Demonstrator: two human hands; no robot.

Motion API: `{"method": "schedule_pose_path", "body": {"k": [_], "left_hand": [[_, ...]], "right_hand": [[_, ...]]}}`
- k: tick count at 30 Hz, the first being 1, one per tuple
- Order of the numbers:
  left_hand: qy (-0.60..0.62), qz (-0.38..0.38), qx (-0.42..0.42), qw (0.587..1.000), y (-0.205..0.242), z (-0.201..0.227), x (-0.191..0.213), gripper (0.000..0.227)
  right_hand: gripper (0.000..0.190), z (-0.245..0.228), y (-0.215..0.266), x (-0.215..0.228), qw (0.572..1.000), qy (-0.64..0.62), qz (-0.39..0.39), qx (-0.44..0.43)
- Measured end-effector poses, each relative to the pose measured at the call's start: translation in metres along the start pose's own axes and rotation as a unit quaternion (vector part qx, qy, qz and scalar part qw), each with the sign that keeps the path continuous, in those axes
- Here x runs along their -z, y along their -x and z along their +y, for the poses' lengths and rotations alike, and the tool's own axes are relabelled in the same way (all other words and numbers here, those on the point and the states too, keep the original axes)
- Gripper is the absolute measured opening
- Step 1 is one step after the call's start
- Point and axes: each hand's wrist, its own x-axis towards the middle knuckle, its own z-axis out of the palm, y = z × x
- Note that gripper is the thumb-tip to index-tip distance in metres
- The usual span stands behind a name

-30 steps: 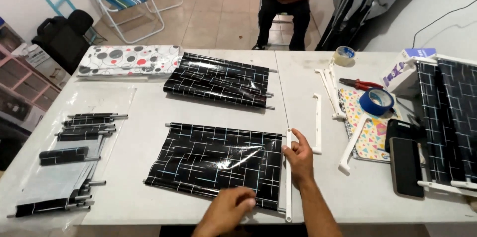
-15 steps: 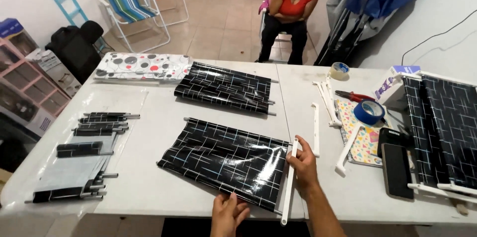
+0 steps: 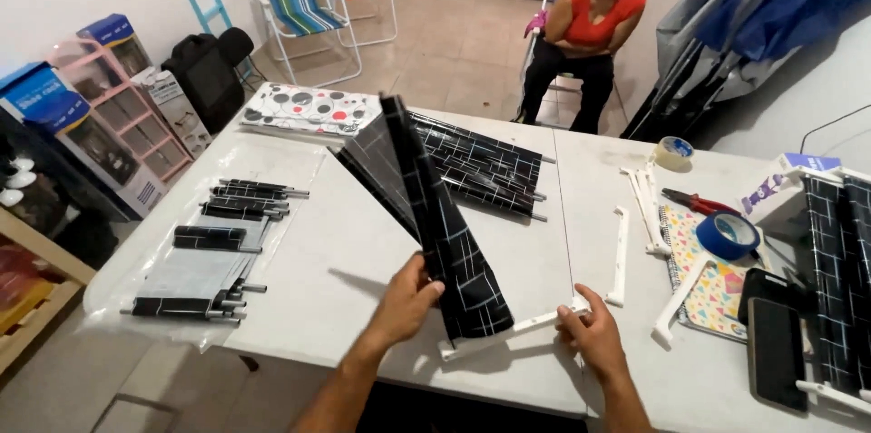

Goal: Assembling modular shelf units by sliding plastic rods through the sleeves of patterned shelf liners.

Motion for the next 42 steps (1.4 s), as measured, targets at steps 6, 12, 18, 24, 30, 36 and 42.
{"method": "schedule_pose_path", "body": {"k": [6, 12, 18, 24, 30, 36, 42], "left_hand": [[0.114, 0.045, 0.036, 0.992, 0.010, 0.017, 0.031, 0.033], [0.304, 0.204, 0.102, 0.925, 0.040, -0.139, -0.005, 0.035], [0.398, 0.173, 0.174, 0.884, 0.061, -0.171, -0.063, 0.030], [-0.076, -0.128, 0.141, 0.979, 0.054, -0.045, -0.030, 0.024], [-0.300, -0.008, -0.171, 0.939, -0.093, -0.046, -0.068, 0.021], [-0.497, -0.070, -0.301, 0.811, -0.195, -0.092, -0.108, 0.023], [-0.491, -0.092, -0.293, 0.815, -0.188, -0.063, -0.095, 0.017]], "right_hand": [[0.053, -0.005, 0.000, -0.011, 0.998, 0.055, 0.000, 0.001], [0.055, -0.006, 0.009, -0.038, 0.992, 0.062, -0.095, -0.056], [0.082, -0.045, 0.013, -0.070, 0.983, 0.165, -0.042, -0.063], [0.089, -0.063, -0.006, -0.056, 0.998, -0.055, 0.006, -0.017], [0.079, -0.065, -0.016, -0.049, 0.999, 0.017, -0.021, 0.028], [0.089, -0.062, -0.028, -0.042, 0.999, 0.016, -0.036, 0.032], [0.078, -0.023, -0.061, -0.040, 0.988, -0.125, -0.056, 0.074]]}}
